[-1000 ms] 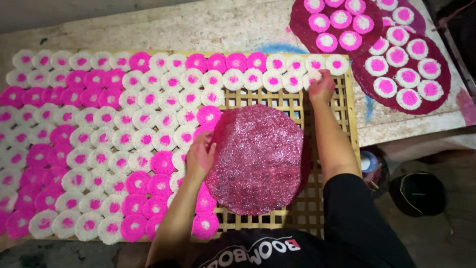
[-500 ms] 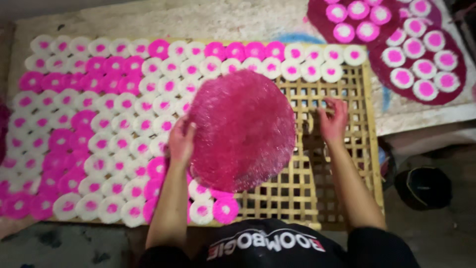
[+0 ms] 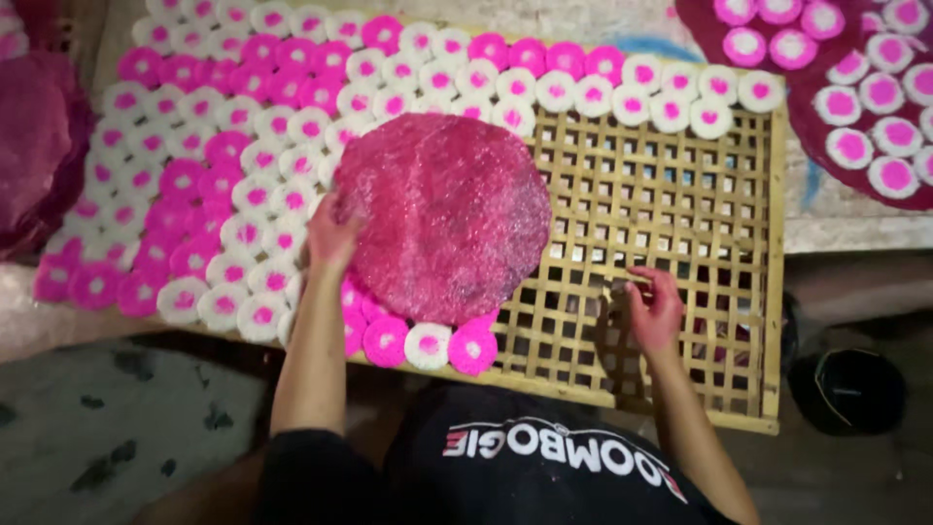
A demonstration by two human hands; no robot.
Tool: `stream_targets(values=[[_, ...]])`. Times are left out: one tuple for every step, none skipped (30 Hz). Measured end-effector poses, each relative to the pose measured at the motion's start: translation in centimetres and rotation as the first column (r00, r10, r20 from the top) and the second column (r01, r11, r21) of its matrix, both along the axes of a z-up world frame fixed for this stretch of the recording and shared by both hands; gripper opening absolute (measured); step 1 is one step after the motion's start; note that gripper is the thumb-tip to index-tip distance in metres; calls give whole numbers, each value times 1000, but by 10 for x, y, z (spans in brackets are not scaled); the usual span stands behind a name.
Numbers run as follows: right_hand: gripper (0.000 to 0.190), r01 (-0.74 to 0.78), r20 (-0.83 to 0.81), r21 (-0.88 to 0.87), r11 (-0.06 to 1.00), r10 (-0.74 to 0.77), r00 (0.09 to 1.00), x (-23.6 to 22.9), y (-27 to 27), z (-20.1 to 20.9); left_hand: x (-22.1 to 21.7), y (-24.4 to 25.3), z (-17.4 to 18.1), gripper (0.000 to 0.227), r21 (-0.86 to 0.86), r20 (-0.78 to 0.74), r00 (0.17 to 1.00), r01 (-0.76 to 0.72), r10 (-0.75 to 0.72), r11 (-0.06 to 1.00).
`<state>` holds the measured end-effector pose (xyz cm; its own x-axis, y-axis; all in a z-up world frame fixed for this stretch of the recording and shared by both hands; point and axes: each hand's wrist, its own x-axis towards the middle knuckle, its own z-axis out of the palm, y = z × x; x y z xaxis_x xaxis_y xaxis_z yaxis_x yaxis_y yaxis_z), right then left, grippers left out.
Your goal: The person arranges pink and white circular items onto a large pink glittery circular base placed on a wooden lattice tray. They repeatedly pick up clusters of the circular items and place them onto the base, then lift the completed base and move it aside.
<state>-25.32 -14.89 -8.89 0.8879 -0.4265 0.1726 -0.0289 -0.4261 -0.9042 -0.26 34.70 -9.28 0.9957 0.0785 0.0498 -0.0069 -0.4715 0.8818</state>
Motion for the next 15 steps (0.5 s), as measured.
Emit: stream_targets(values=[[23,-26,4,-30,999,26,1000,-8,6,0,-6,-5,5,51,16,43,999,13,-14,1000],[22,-27,-41,-35,999,26,999,-16,11,0,-7,-14,11,51,33,85,996,26,-28,999],[22,-30,-68,-45,999,27,997,-14,13,2,-3,-23,21,48,132,143,989,21,-40,991],[22,-33,-95,-55,998,28,995,-12,17,3,2,-31,33,46,231,198,978,11,-58,973],[21,-55,-45,-2,998,55,997,-15,19,3,4,-39,41,43,203,183,980,35,-73,979],[21,-80,5,50,996,80,997,-18,22,1,8,-45,49,40,175,168,982,58,-87,983],[21,-114,56,102,988,109,992,-19,24,-1,13,-45,58,38,152,208,974,63,-94,986],[21,-119,81,96,988,112,990,-21,25,-2,21,-43,66,35,130,248,964,69,-100,989],[21,-137,108,97,986,127,986,-21,29,-4,30,-36,74,38,148,309,947,36,-81,988],[21,-155,134,99,983,141,981,-23,32,-8,41,-23,82,40,166,369,927,4,-66,986],[22,-133,98,135,982,121,988,-29,32,-12,51,-8,89,37,194,411,911,-42,-42,980],[23,-111,60,170,979,102,993,-36,32,-17,62,11,94,34,220,452,892,-88,-22,971],[25,-77,28,201,977,73,997,-44,30,-21,73,31,101,33,162,446,895,-114,30,980],[27,-42,-6,231,972,45,999,-51,29,-24,85,56,108,33,102,437,896,-140,82,985],[25,-58,27,222,973,53,998,-57,27,-27,91,81,111,32,61,426,896,-168,126,984]])
